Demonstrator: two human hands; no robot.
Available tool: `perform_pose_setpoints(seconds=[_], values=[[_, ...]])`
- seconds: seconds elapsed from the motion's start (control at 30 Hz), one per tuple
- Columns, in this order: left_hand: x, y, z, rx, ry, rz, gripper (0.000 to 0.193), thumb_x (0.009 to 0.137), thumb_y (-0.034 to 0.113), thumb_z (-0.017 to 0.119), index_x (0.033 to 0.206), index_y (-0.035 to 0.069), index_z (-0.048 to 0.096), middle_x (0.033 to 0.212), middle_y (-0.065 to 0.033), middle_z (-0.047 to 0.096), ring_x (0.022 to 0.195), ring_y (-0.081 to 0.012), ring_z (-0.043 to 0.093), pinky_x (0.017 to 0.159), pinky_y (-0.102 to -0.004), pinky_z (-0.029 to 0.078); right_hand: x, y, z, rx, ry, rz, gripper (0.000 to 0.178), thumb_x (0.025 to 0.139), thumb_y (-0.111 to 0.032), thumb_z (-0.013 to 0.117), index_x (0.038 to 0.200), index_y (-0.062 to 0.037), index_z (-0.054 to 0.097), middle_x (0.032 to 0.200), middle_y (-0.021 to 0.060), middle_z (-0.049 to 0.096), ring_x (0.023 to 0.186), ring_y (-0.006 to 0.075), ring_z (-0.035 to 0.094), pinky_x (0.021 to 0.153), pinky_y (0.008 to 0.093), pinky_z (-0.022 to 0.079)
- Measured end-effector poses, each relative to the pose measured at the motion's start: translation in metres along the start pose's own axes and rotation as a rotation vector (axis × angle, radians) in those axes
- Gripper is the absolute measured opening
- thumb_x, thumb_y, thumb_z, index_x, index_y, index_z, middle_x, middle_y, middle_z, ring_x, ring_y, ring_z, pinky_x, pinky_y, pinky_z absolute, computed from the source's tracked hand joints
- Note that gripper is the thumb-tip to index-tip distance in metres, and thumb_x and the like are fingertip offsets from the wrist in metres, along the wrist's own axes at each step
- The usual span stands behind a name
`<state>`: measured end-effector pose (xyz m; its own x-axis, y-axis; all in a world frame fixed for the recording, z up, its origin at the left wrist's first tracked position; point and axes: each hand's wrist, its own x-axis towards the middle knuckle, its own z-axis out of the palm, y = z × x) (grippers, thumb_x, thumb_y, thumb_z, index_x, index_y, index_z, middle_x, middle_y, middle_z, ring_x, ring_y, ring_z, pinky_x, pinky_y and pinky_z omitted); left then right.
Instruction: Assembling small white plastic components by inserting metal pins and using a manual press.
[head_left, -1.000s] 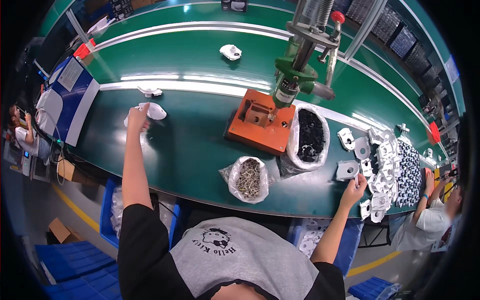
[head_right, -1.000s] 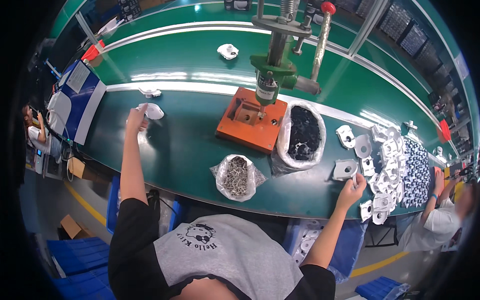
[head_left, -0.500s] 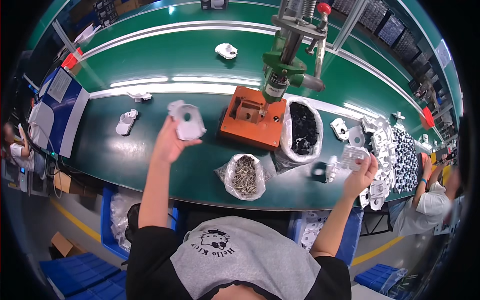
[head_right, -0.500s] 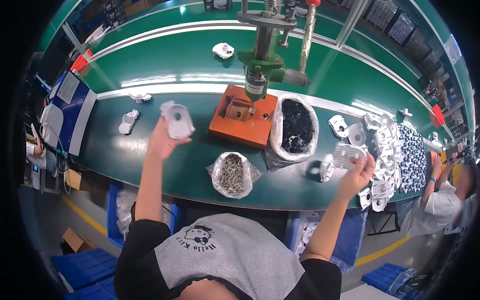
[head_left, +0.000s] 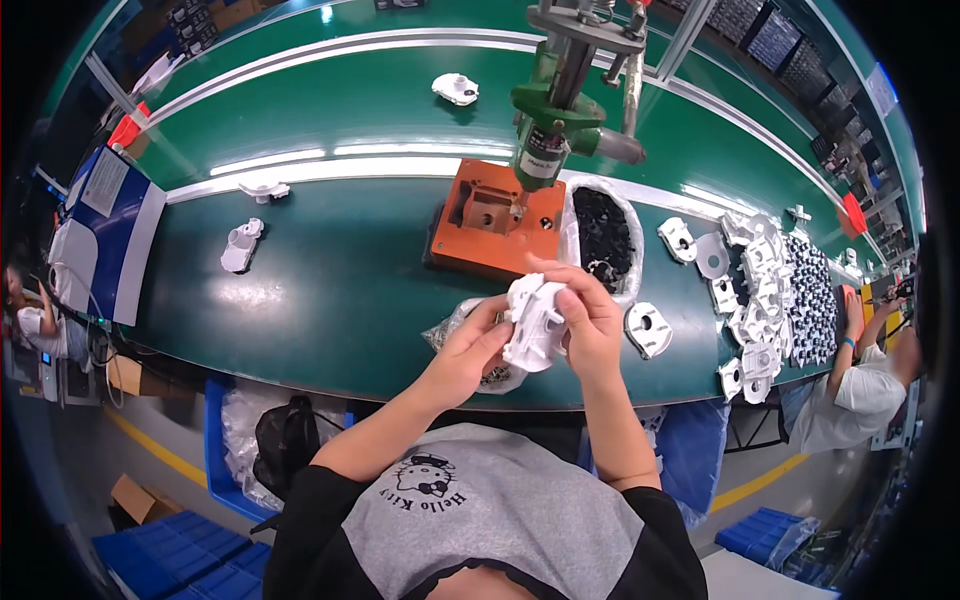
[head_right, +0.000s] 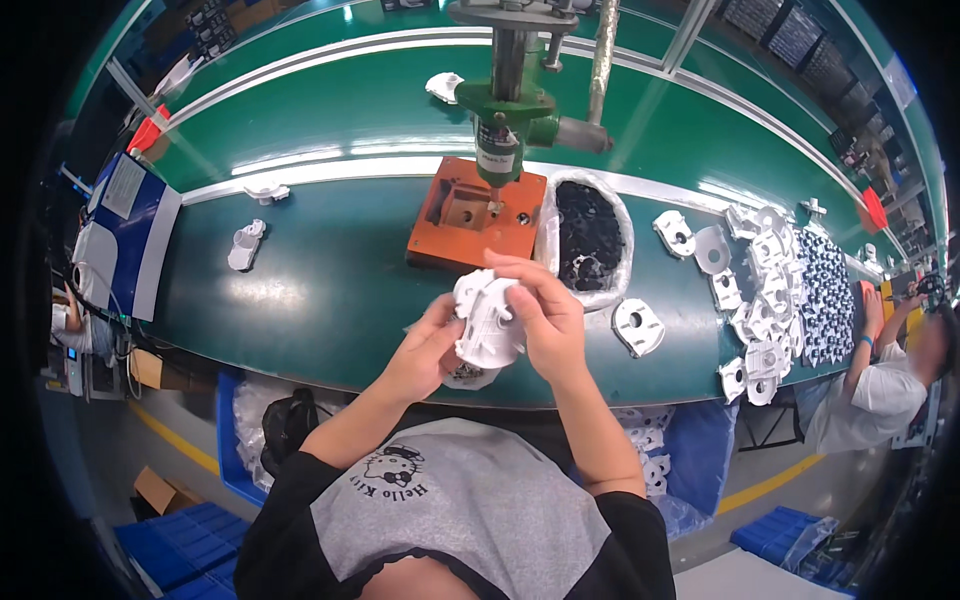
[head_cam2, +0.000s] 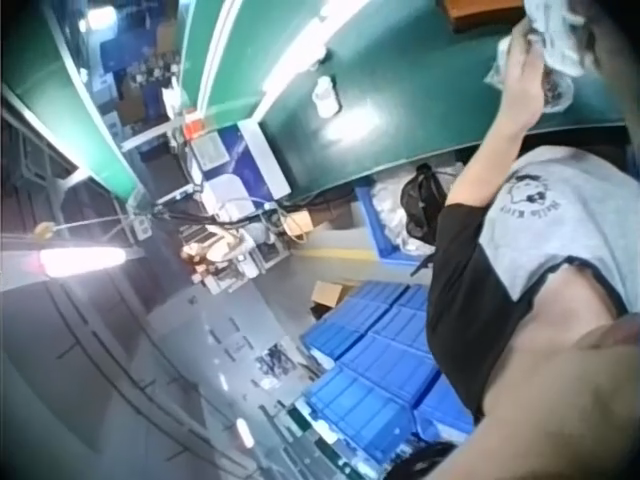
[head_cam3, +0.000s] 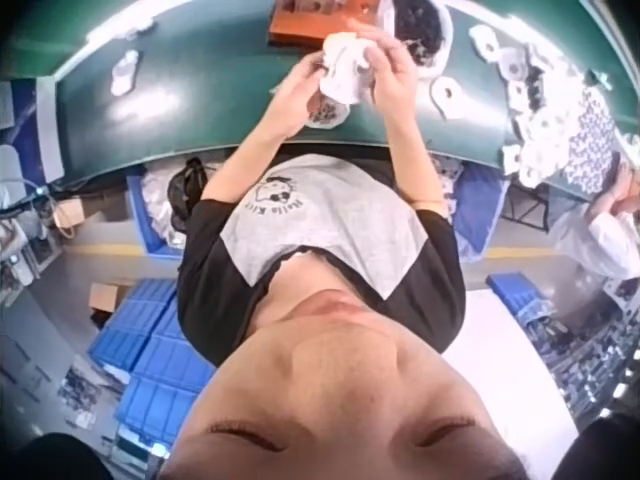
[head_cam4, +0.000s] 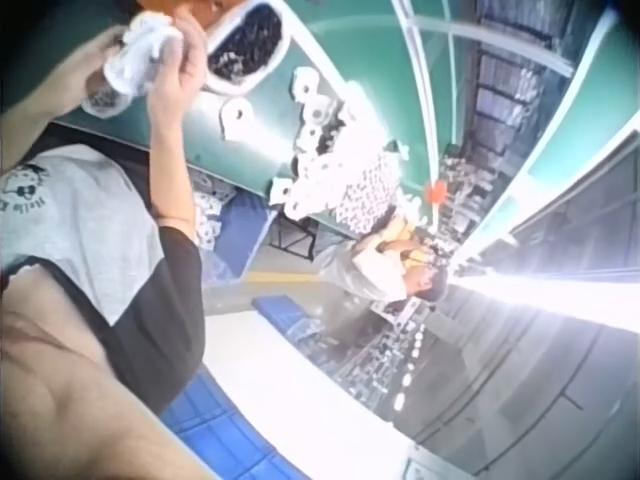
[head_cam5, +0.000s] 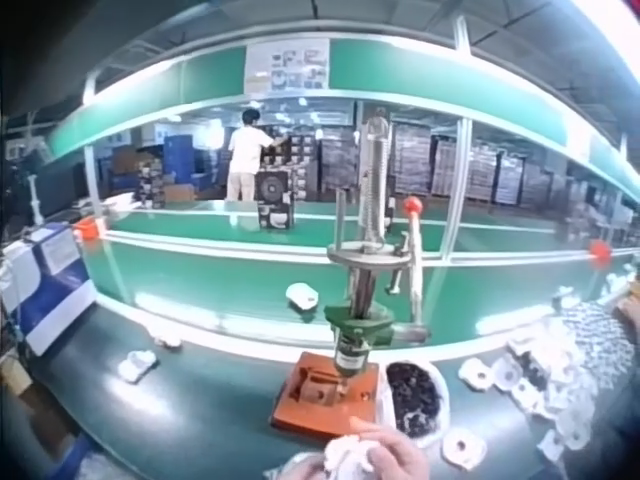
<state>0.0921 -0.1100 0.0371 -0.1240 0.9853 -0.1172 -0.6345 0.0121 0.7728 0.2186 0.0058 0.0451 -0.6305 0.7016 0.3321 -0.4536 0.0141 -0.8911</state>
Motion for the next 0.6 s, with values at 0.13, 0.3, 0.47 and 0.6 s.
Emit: perform_pose_setpoints(seconds=[0.13,0.3,0.47,0.6], values=[[0.002,-0.008,-0.001,-0.021,0.041,-0.045,0.037,0.101,0.018,0.040,0.137,0.008,0.038,0.118,-0.0016,0.053,0.101,-0.0071,0.055,0.086,-0.0228,0.046,0.001,-0.005,-0.005,-0.150,-0.072,0.032,0.020,0.093,-0.009,0.053,0.107,0.0047,0.060,0.124,0.0210,0.056,0.119,0.0275,0.052,0.100,0.0371,0.040],[0.007,-0.001,0.001,-0.023,0.101,-0.087,0.039,0.101,0.020,0.042,0.136,0.005,0.038,0.114,-0.0045,0.056,0.097,-0.0097,0.060,0.084,-0.0248,0.050,0.002,-0.004,-0.011,-0.090,-0.075,0.040,0.021,0.091,-0.004,0.054,0.109,0.0027,0.063,0.131,0.0160,0.051,0.119,0.0212,0.050,0.099,0.0319,0.040],[0.004,-0.004,0.001,0.164,0.095,0.003,0.036,0.101,0.020,0.044,0.132,0.001,0.043,0.112,-0.0056,0.058,0.096,-0.0111,0.062,0.083,-0.0258,0.052,-0.002,-0.002,-0.005,-0.213,-0.081,0.094,0.020,0.092,-0.009,0.056,0.107,0.0003,0.065,0.129,0.0142,0.051,0.118,0.0199,0.049,0.095,0.0304,0.041],[0.003,-0.003,-0.005,0.222,0.071,-0.013,0.035,0.101,0.019,0.044,0.130,0.000,0.044,0.111,-0.0053,0.058,0.095,-0.0107,0.061,0.082,-0.0253,0.052,-0.003,-0.008,-0.008,-0.208,-0.139,0.155,0.019,0.092,-0.008,0.054,0.104,0.0042,0.062,0.128,0.0183,0.051,0.118,0.0252,0.052,0.099,0.0357,0.041]])
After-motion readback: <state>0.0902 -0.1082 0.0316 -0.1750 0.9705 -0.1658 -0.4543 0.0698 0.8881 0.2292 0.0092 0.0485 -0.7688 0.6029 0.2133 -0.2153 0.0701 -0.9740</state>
